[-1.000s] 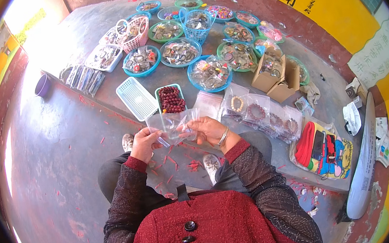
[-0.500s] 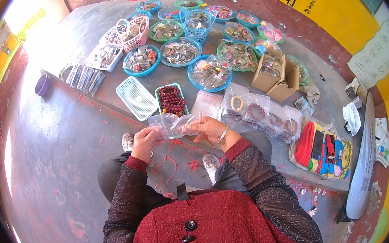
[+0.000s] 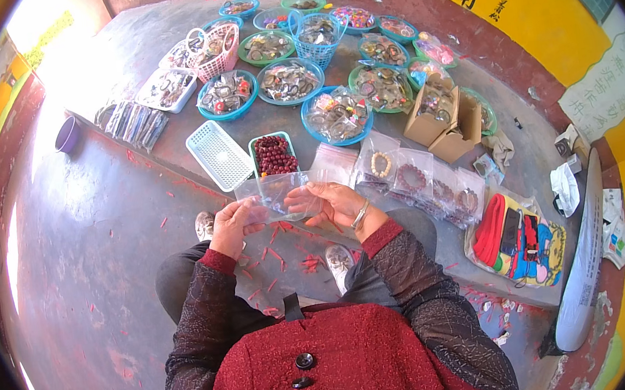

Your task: The person sits on the floor and repeatedly picks up beaded bracelets from a rectangular tray, places them into small clear plastic bags, and sets the packaged items aside. The workspace includes multiple baskets of beads and other supplies arranged on the floor.

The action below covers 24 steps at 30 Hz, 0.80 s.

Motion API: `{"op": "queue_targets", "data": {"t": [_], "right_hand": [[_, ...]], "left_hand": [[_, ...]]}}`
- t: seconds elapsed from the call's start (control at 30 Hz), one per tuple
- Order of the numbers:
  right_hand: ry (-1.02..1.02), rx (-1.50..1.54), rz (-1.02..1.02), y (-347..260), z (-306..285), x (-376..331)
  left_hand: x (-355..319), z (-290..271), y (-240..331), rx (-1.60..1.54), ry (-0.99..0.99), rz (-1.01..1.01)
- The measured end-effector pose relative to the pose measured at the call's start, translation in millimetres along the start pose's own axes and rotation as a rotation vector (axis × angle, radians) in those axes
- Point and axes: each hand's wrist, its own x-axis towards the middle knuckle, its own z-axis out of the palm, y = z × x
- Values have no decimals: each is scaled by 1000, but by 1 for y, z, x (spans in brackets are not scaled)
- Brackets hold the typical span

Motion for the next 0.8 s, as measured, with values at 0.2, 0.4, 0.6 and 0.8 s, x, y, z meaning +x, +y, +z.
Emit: {"op": "queue_targets", "data": {"t": [0.2, 0.4, 0.6, 0.8], "right_hand": [[-36, -11, -33, -5, 5, -2], [41, -211, 10, -1, -2, -1], [269, -865, -43, 13, 7, 6], [220, -1719, -223, 43, 15, 15]], "left_hand": [[2, -4, -5, 34, 2, -18], [5, -7, -10, 49, 91, -83], [15, -11, -21, 289, 262, 190], [-1, 19, -19, 689, -73, 452]]}}
